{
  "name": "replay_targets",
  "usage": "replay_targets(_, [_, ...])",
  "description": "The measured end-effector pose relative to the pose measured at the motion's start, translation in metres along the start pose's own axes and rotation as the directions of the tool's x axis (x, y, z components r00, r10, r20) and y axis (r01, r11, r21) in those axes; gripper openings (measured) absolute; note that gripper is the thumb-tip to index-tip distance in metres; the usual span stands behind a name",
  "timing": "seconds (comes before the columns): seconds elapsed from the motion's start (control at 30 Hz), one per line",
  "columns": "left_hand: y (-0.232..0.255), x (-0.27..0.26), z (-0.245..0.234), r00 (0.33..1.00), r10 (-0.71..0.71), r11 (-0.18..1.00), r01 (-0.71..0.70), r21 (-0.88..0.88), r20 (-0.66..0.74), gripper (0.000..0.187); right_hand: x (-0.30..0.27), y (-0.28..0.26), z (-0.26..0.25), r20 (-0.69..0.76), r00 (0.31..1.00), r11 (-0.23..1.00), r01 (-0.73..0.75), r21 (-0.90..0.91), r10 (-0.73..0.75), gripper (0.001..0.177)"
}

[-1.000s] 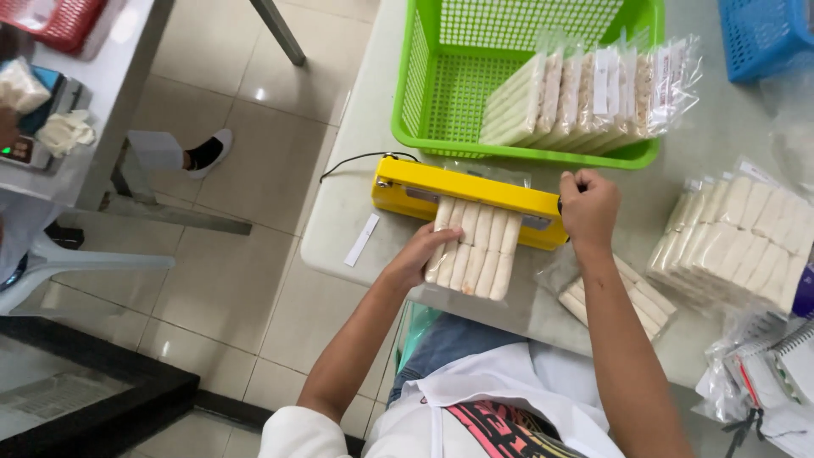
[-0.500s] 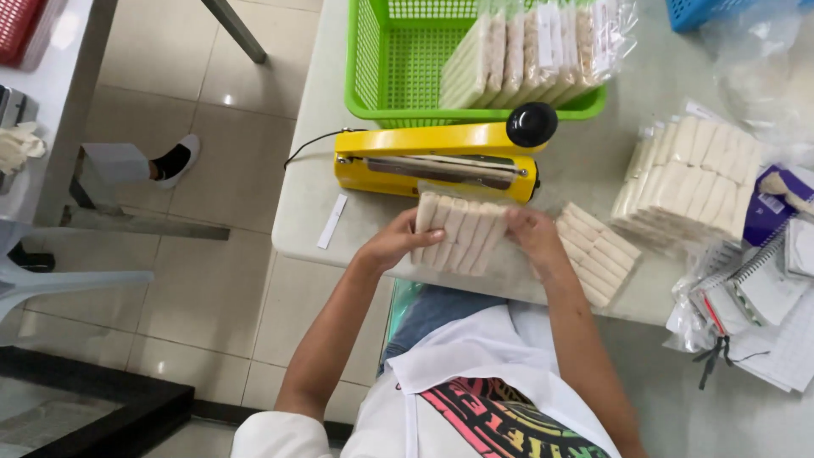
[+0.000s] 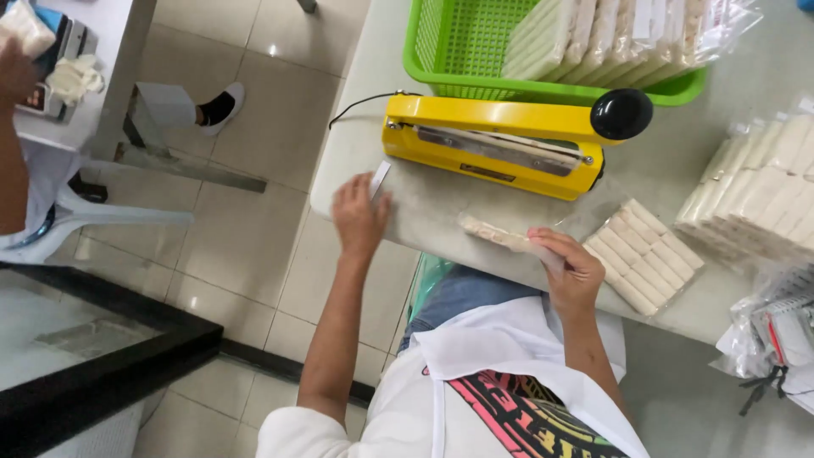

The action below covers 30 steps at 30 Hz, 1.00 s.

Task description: The person seals plastic bags containing food sticks using a yellow heat-sealing machine, placing labels on some bags and organizing the sealed packages into a green basket.

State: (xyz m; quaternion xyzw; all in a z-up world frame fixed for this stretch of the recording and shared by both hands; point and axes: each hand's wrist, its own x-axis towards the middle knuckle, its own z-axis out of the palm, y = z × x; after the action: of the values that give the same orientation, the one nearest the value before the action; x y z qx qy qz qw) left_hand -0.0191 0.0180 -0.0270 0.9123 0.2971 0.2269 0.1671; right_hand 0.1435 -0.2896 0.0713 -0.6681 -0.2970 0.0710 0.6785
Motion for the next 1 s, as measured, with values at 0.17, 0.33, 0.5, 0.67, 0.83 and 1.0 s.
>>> replay_targets(0.17, [-0.054,-0.003,0.006,0.981,-0.067,0.954,0.116,0.275,-0.18,0.032,-0.001,-0.002,-0.008,-0.003,1.0,0.999,0.003,-0.041,-0.003,0.006])
replay_targets(0.33, [-0.077,0.015,-0.001,0.956,-0.201,0.964,0.232,0.131,-0.215,0.023,0.0,-0.006,-0.01,-0.044,0.999,1.0,0.0,-0.018,0.0,0.004])
replay_targets(0.5, [-0.107,0.018,-0.013,0.916,-0.377,0.926,0.377,-0.033,-0.137,0.029,0.002,-0.008,-0.007,-0.057,0.998,1.0,-0.013,0.002,0.013,0.004])
replay_targets(0.67, [-0.105,0.012,-0.032,0.939,-0.259,0.962,0.23,-0.147,-0.225,0.016,-0.002,-0.003,-0.012,-0.06,0.997,0.999,-0.047,0.007,0.047,0.004])
replay_targets(0.83, [-0.055,-0.013,-0.032,0.987,0.031,0.984,-0.002,0.176,-0.159,0.035,-0.002,0.006,-0.013,-0.084,0.995,0.999,-0.047,0.028,0.049,0.009])
replay_targets(1.0, [-0.057,-0.024,-0.026,0.996,-0.036,0.997,0.042,0.072,-0.084,0.056,-0.005,0.01,-0.014,-0.102,0.994,0.999,-0.043,0.023,0.045,0.01])
